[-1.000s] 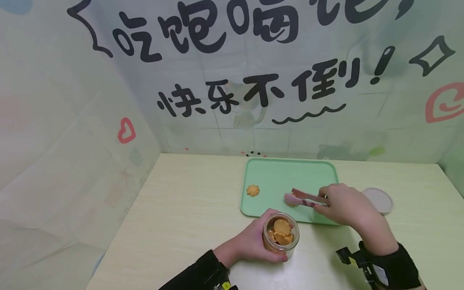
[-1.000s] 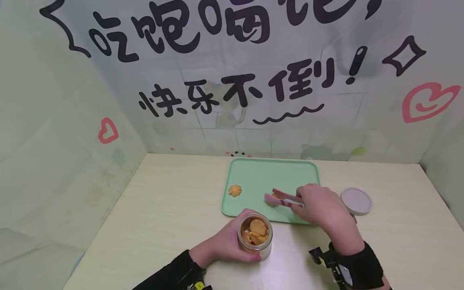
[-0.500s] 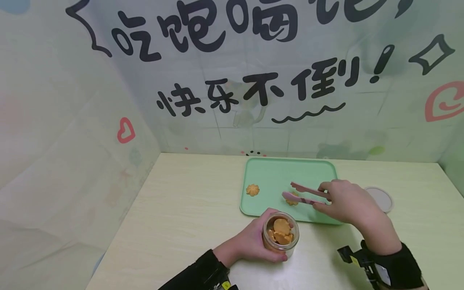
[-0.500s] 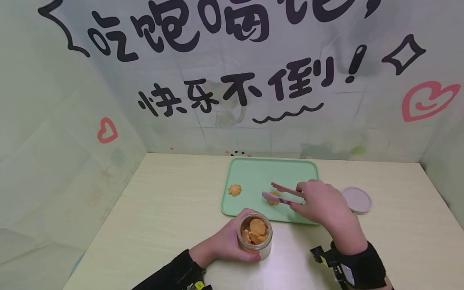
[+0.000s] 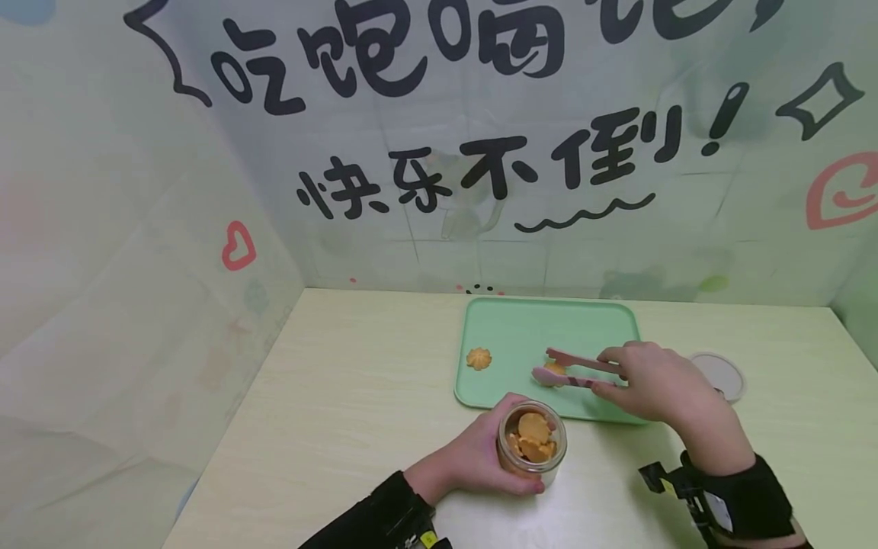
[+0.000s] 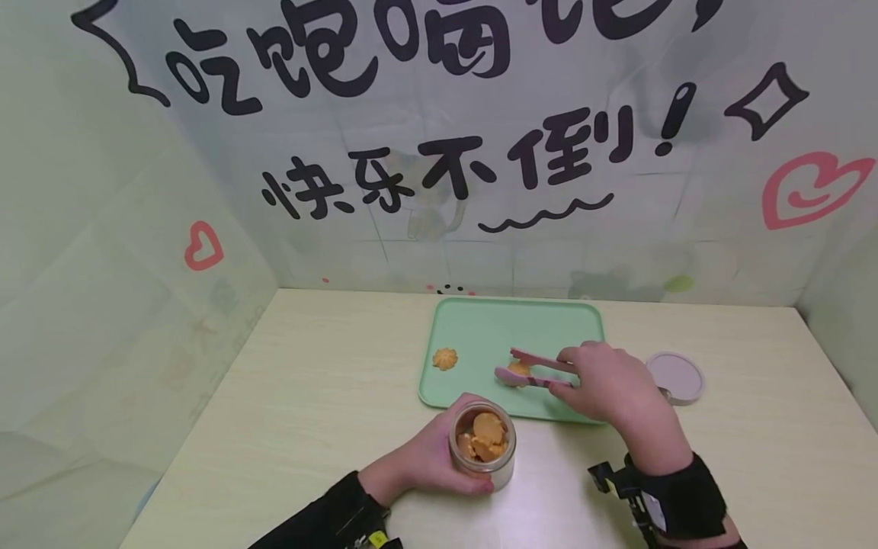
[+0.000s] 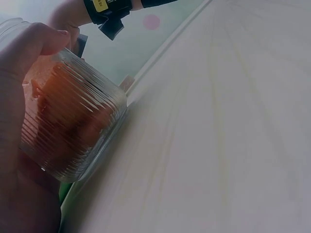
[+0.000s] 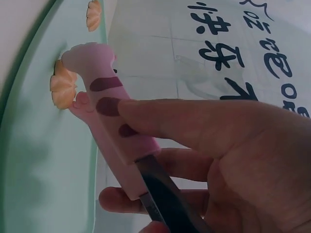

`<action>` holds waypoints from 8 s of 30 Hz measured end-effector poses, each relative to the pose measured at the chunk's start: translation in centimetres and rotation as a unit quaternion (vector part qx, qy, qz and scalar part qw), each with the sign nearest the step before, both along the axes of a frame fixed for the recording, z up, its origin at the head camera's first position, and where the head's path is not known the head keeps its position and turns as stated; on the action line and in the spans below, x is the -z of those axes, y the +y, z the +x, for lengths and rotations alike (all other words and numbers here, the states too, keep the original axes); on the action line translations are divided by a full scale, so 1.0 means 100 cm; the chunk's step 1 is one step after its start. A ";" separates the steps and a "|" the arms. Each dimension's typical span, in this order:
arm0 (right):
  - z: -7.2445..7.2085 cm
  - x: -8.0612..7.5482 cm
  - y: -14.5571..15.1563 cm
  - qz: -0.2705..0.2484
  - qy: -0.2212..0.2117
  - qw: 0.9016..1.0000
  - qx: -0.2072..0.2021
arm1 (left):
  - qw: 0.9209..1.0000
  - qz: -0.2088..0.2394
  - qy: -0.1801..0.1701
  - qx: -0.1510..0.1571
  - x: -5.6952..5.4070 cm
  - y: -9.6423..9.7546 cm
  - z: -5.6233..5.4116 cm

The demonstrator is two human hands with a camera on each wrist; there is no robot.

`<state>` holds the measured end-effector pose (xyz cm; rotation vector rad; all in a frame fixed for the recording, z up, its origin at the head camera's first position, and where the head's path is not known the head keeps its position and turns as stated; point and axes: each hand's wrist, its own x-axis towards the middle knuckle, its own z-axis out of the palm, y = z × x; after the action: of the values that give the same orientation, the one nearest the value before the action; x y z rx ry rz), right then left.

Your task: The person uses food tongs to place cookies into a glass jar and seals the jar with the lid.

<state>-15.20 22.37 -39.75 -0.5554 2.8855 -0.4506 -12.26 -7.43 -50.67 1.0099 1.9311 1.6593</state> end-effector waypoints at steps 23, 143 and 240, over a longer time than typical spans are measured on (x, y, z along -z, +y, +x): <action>0.005 -0.004 0.004 0.033 0.002 0.999 0.010 | 1.000 0.000 -0.006 0.003 0.001 0.001 -0.002; 0.023 -0.037 0.008 -0.053 0.066 0.996 0.003 | 1.000 -0.004 0.005 0.001 0.001 -0.001 -0.002; -0.021 0.007 -0.034 -0.006 0.022 1.000 0.000 | 1.000 0.007 0.006 0.009 -0.002 -0.001 -0.001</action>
<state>-17.30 18.95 -40.44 -0.5729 2.9262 -0.4625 -12.41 -7.52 -50.49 1.0421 1.9158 1.6625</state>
